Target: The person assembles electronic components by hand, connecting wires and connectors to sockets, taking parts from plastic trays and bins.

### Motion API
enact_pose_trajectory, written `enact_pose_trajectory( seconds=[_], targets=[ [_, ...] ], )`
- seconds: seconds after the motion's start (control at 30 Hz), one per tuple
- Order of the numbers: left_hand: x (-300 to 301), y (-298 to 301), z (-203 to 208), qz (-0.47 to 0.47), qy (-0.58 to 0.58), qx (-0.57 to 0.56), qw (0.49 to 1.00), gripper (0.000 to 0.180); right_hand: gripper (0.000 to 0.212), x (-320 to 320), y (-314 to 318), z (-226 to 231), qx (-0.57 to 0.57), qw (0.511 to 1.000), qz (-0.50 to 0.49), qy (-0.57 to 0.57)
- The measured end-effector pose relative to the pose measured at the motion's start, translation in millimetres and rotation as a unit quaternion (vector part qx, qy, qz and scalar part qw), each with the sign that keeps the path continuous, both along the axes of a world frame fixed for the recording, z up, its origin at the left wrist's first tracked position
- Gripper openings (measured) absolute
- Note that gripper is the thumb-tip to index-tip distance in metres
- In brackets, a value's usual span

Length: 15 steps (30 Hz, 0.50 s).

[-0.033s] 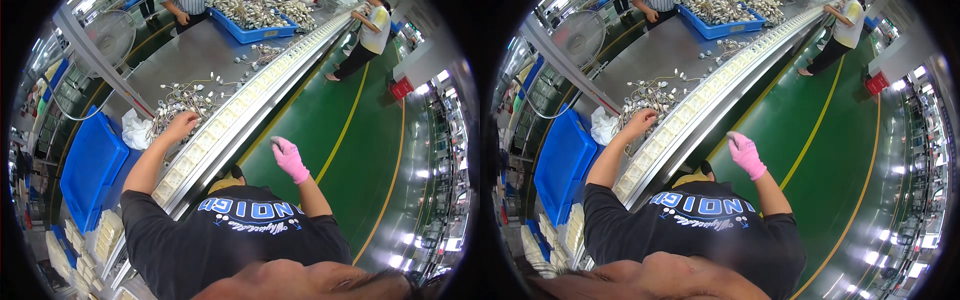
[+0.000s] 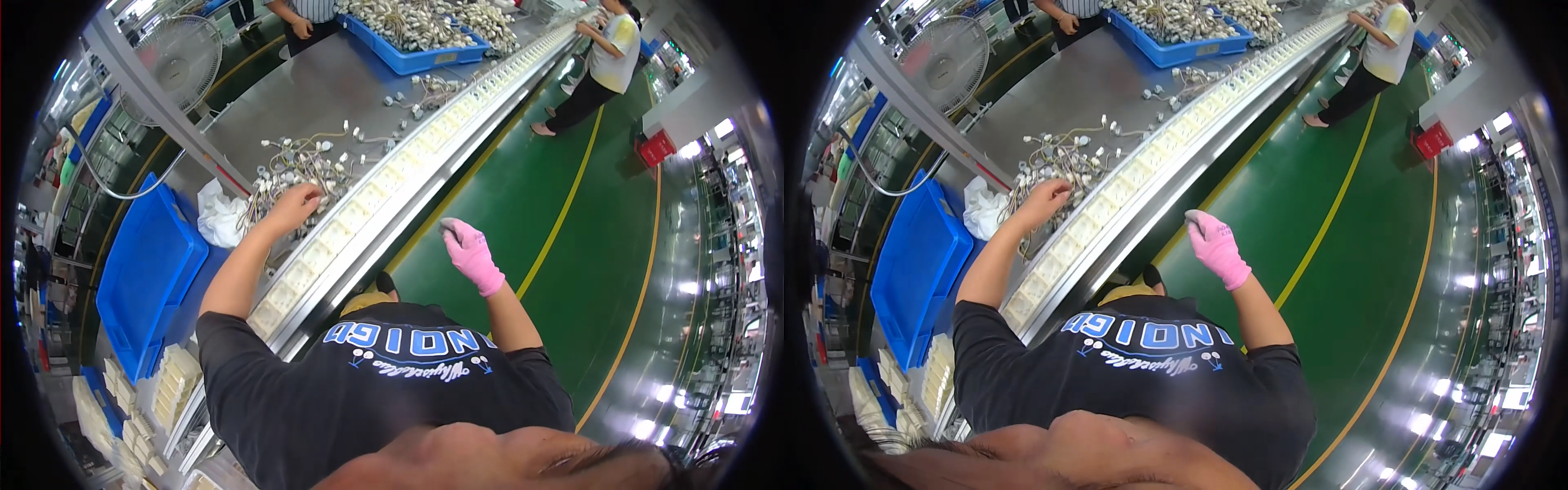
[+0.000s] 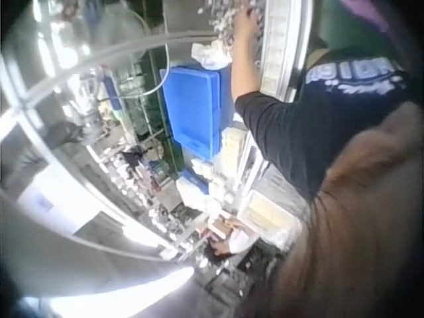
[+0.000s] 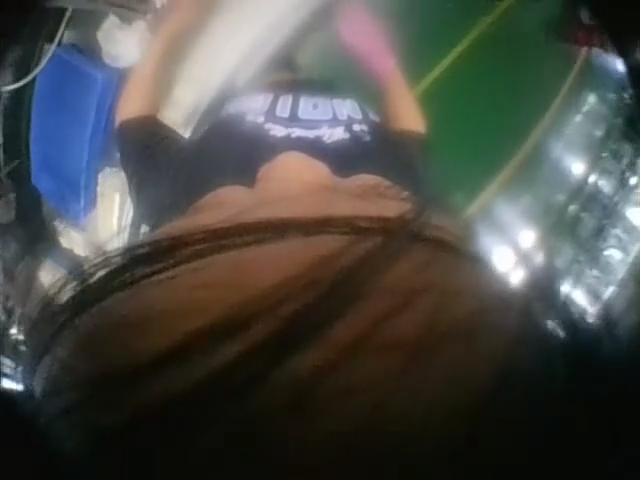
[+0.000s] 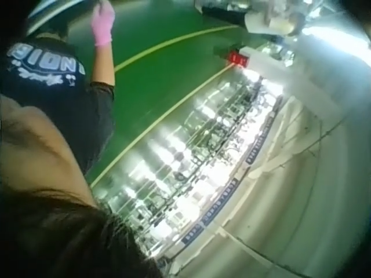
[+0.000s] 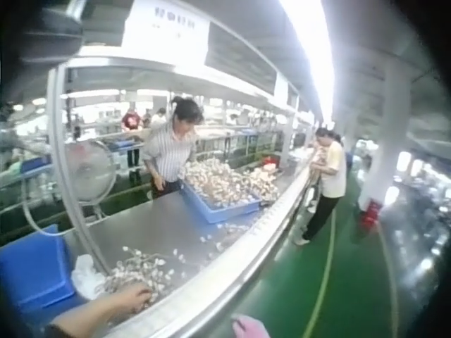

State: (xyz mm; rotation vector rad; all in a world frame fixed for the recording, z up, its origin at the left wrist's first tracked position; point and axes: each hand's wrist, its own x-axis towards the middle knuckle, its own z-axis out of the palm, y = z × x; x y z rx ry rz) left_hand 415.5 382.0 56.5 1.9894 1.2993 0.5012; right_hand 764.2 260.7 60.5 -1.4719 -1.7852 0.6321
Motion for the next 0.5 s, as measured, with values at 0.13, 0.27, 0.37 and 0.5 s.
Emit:
enact_pose_trajectory(
  seconds=[0.13, 0.27, 0.37, 0.5],
  targets=[
    [-2.9, 24.0, -7.1, 0.037, -0.022, 0.004, 0.999, 0.021, 0.019, 5.5, 72.3, 22.0, -0.028, 0.999, 0.037, -0.009],
    [4.7, 48.9, -8.0, 0.045, -0.014, 0.001, 0.999, 0.019, 0.023, 27.5, 144.0, 24.2, 0.003, 0.996, 0.089, -0.01],
    [12.1, 55.6, -7.0, 0.066, -0.012, -0.018, 0.998, 0.019, 0.024, 51.4, 202.0, 24.4, 0.02, 0.997, 0.058, -0.041],
    [12.8, 56.7, -4.1, 0.094, -0.005, -0.016, 0.995, 0.02, 0.026, 86.3, 293.4, 27.6, 0.06, 0.985, 0.064, -0.15]
  ],
)
